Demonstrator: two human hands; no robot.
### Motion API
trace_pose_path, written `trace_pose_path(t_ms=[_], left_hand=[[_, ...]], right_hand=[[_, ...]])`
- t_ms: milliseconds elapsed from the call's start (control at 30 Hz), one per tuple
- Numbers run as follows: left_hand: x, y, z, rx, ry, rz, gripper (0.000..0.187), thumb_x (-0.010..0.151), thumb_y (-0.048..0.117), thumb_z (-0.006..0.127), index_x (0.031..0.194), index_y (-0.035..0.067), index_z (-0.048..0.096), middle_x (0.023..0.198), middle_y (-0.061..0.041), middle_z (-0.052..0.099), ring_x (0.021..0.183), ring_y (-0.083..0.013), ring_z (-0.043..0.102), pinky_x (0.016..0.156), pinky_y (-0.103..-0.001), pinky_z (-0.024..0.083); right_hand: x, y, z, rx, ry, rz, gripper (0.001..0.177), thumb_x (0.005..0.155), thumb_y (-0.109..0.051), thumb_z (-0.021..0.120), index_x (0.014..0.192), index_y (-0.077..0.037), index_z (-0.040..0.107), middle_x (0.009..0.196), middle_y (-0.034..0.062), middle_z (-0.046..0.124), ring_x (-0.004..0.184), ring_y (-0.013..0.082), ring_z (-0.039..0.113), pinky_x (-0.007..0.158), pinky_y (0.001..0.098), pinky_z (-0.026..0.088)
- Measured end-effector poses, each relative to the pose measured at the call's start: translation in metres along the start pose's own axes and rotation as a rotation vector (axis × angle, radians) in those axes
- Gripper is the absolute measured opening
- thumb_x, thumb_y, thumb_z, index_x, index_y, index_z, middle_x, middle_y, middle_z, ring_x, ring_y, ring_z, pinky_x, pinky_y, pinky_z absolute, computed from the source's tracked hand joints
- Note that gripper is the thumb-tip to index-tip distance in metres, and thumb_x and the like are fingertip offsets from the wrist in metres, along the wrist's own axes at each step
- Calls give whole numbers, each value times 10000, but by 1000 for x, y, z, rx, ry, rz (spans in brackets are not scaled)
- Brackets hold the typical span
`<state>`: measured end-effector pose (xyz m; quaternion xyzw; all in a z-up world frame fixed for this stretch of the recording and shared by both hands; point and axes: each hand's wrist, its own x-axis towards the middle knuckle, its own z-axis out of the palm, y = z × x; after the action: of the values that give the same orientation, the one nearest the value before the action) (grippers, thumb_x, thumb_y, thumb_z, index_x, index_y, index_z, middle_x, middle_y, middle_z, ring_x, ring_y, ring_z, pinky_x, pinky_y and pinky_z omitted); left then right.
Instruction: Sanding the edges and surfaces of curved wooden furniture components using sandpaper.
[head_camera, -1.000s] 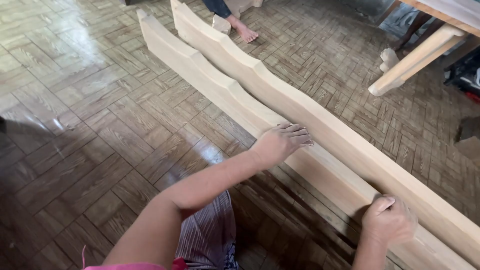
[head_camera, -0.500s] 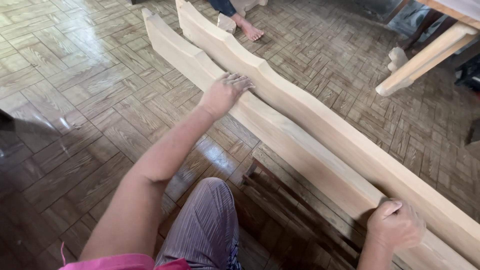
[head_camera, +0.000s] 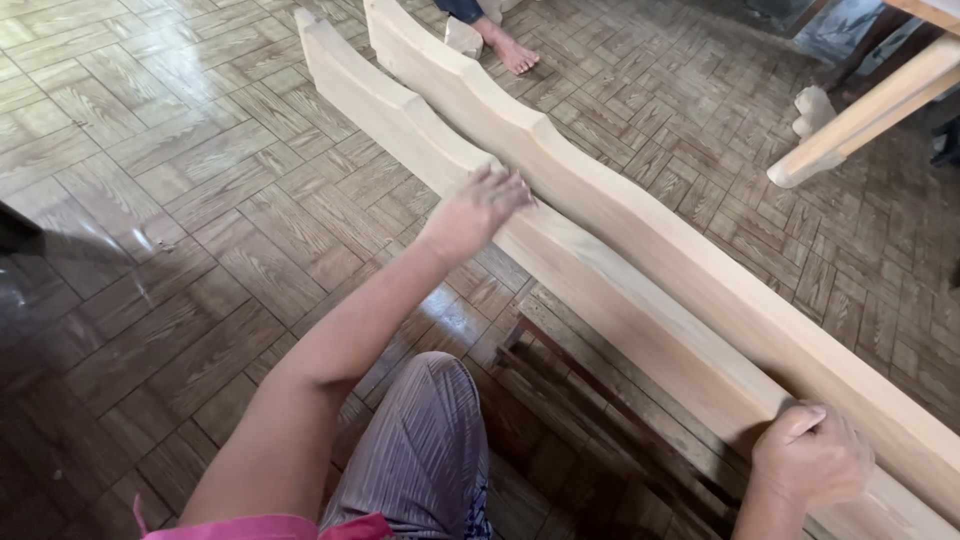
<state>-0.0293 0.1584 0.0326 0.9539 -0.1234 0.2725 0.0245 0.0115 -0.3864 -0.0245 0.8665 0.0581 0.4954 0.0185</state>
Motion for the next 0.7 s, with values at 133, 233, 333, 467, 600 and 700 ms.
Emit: trace_pose_path(t_ms=[133,233,333,467,600,700], left_hand=[[28,-30,39,59,146,-17,433,889,-24,609,1299,102,671,1228,-84,718,1212,-288,619,1136,-452,405],[38,-25,55,-69,235,-194,240,1016,135,518,1178,79,685,1256,-130,719,1154,-323,639,1054,-453,422],[18,-5,43,-96,253,-260,307,1080,244,486,1250,88,688,1329,-124,696,1262,-344,595,1118,-458,366],[-8,19,23,-21,91,-209,429,1037,41,463,1456,71,550,1491,-144,573,1408,-333,506,1239,-478,329],[-4,6,35,-16,177,-82,471,909,-67,499,1358,5,621,1384,-191,652,1331,-338,574,1193,-494,371],[19,-19,50,40,246,-88,328,970,53,479,1235,48,673,1256,-135,690,1201,-319,596,1137,-472,349]], right_hand=[[0,0,4,1,-2,1,281,1017,-118,584,738,-83,585,734,144,563,706,392,502,639,480,334],[-4,6,9,-27,23,8,263,979,-136,578,720,-95,598,708,118,551,658,360,484,609,448,334],[-6,8,6,-7,62,-11,249,952,-119,583,705,-95,556,691,125,534,642,360,471,610,446,323],[4,-4,2,19,72,-18,249,970,-102,597,724,-65,589,721,155,557,680,392,509,637,475,358],[7,-7,-10,66,27,-30,262,974,-80,586,713,-54,580,723,167,570,689,408,511,646,493,352],[-1,4,4,40,53,-12,264,947,-94,589,689,-55,548,679,165,524,642,388,440,625,477,314]])
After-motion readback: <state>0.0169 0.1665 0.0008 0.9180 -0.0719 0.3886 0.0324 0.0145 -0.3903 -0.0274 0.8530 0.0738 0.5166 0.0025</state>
